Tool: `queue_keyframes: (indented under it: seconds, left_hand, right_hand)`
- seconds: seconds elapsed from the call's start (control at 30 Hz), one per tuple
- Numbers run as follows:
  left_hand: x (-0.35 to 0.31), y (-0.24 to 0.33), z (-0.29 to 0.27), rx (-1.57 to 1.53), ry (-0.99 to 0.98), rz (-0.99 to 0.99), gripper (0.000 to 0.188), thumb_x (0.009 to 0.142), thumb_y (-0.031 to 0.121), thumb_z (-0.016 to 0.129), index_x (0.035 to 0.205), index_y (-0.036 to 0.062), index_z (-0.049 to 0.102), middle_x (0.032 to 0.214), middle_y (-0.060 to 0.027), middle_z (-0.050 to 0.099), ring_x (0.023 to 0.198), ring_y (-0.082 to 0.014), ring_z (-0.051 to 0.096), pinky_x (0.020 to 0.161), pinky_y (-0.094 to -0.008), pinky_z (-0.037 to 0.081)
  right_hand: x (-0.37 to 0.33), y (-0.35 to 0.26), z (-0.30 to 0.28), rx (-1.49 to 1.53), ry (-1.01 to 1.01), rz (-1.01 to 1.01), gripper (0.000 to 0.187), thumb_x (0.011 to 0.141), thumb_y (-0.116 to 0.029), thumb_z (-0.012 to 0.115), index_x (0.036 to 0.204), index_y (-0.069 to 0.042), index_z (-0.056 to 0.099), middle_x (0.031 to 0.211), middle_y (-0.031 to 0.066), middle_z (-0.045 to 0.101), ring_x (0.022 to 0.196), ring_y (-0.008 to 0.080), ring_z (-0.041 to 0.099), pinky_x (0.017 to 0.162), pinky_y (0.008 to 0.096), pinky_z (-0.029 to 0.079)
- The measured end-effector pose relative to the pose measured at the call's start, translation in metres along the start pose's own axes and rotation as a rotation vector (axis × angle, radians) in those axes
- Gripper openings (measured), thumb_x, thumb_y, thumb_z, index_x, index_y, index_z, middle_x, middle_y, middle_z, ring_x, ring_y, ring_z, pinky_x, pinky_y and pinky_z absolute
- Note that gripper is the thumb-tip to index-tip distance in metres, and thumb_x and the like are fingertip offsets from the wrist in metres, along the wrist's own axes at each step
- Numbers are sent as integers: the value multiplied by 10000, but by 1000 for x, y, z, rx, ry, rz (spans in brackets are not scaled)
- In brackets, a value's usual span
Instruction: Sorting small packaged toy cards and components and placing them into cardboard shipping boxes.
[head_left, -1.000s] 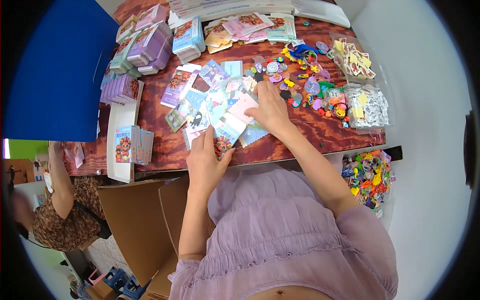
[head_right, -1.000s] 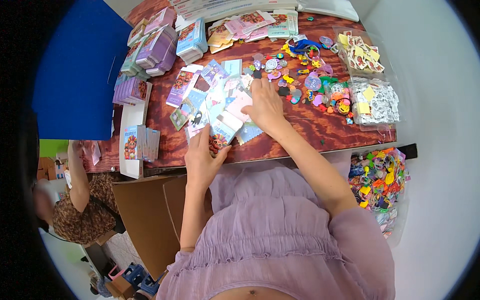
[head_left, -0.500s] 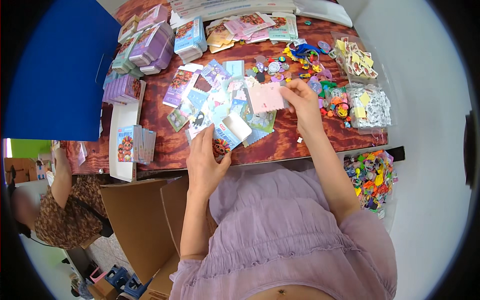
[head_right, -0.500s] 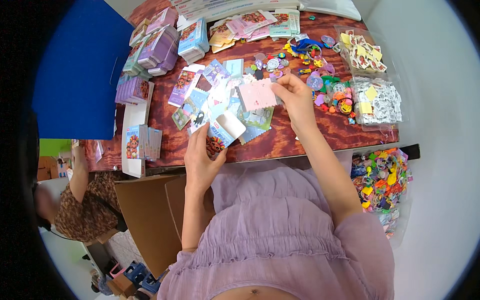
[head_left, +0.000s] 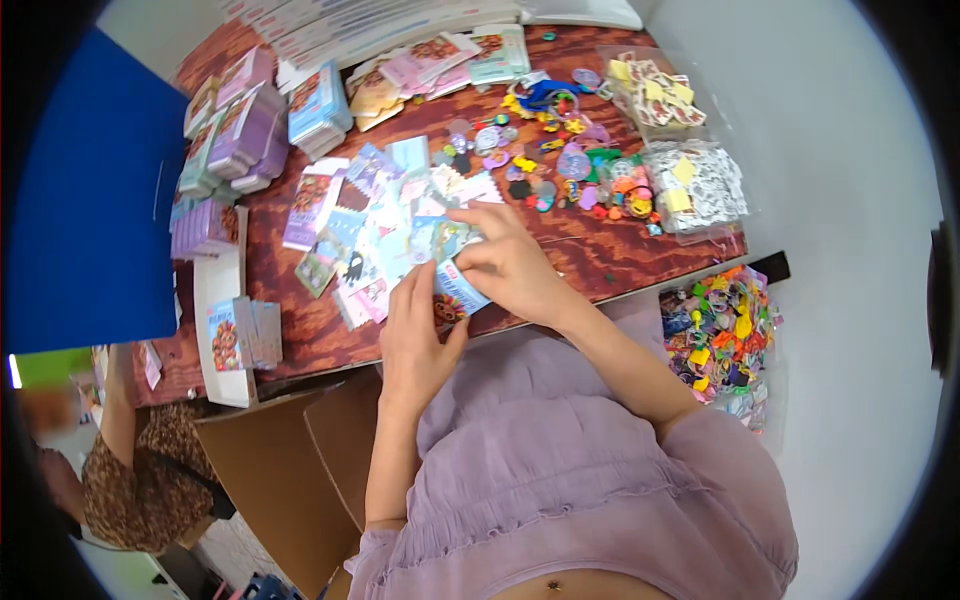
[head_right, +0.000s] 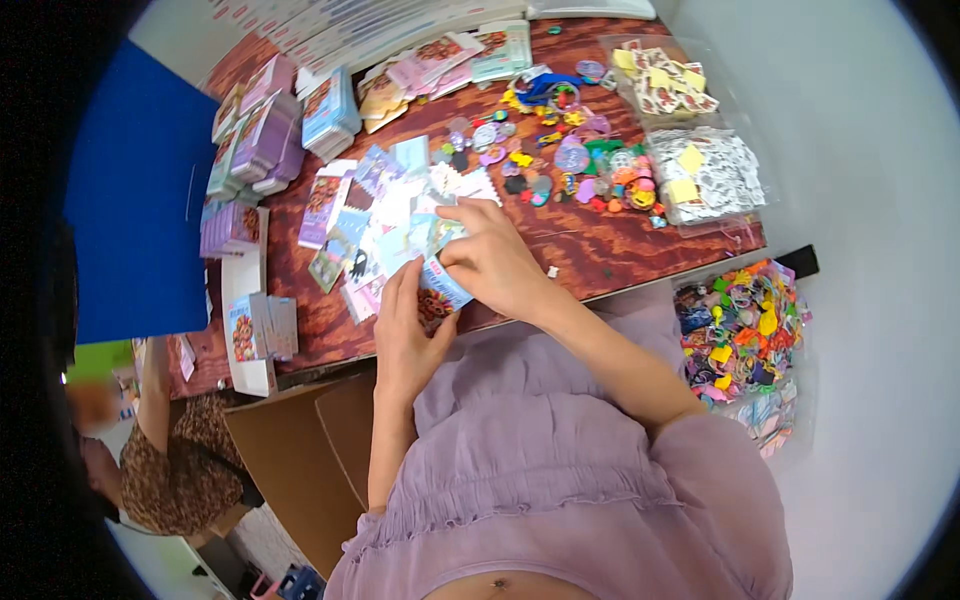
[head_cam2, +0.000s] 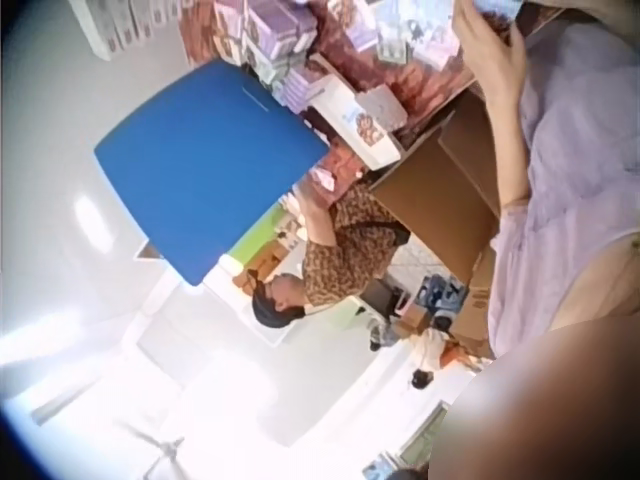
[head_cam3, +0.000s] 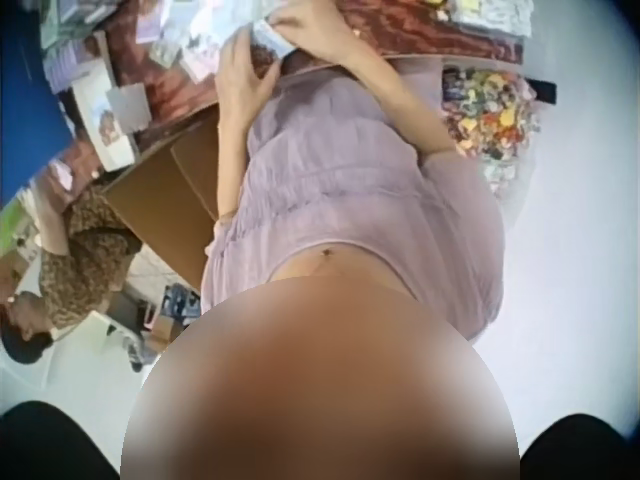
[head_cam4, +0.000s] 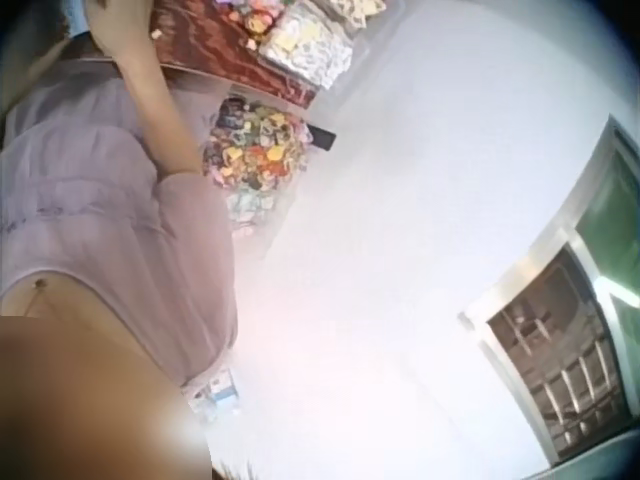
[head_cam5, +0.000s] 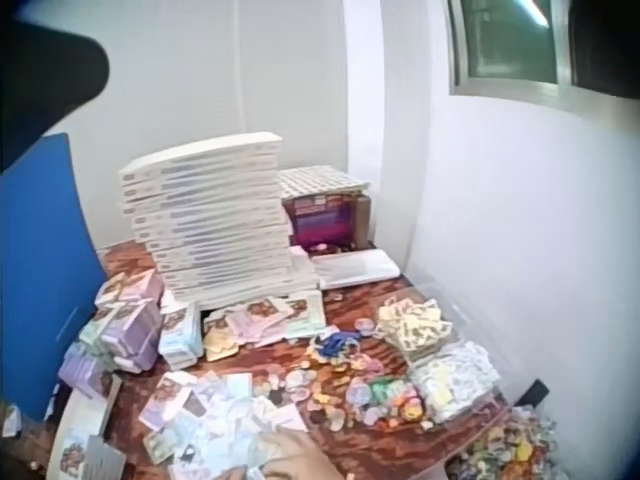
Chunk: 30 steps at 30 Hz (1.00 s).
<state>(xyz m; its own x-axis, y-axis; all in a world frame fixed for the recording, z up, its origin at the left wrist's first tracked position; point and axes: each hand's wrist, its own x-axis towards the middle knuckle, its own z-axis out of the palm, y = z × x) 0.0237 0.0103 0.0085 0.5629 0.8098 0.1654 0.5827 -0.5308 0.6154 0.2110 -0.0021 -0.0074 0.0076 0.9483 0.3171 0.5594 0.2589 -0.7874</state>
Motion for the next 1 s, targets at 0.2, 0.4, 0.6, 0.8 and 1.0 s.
queue_keyframes:
  seconds: [0.2, 0.4, 0.6, 0.8, 1.0]
  left_hand:
    - [5, 4, 5, -2, -10, 3, 764, 733, 115, 764, 1404, 4, 416, 1302, -213, 516, 1175, -377, 538, 920, -438, 495]
    - [8, -2, 3, 19, -44, 0, 744, 740, 164, 770, 1381, -19, 440, 1243, -220, 546, 1110, -367, 568, 882, -430, 501]
    - [11, 0, 3, 21, -59, -24, 727, 735, 144, 776, 1369, -22, 459, 1232, -216, 562, 1098, -374, 585, 909, -422, 494]
    - [12, -3, 1, 3, -88, -17, 759, 747, 172, 772, 1402, -6, 432, 1286, -217, 528, 1148, -363, 556, 912, -433, 491]
    - [19, 5, 3, -14, -107, -12, 752, 750, 176, 775, 1394, -14, 437, 1298, -216, 526, 1171, -369, 546, 928, -434, 487]
  right_hand:
    - [3, 19, -32, 467, -186, 264, 131, 872, -100, 642, 949, -31, 722, 1248, 105, 619, 1146, 239, 572, 952, 344, 454]
    - [21, 89, -85, -722, 362, 323, 208, 798, -138, 724, 968, -37, 659, 1004, 99, 632, 979, 285, 607, 833, 383, 489]
    - [17, 115, -101, -630, 317, 219, 206, 781, -111, 731, 942, -35, 629, 907, 85, 626, 896, 256, 613, 785, 367, 480]
    - [28, 115, -136, 32, 258, 442, 151, 767, -122, 701, 825, -5, 626, 746, 120, 644, 672, 236, 612, 666, 346, 478]
    - [80, 140, -129, -344, 379, 513, 176, 791, -215, 677, 841, -46, 686, 857, 141, 699, 777, 315, 659, 729, 410, 507]
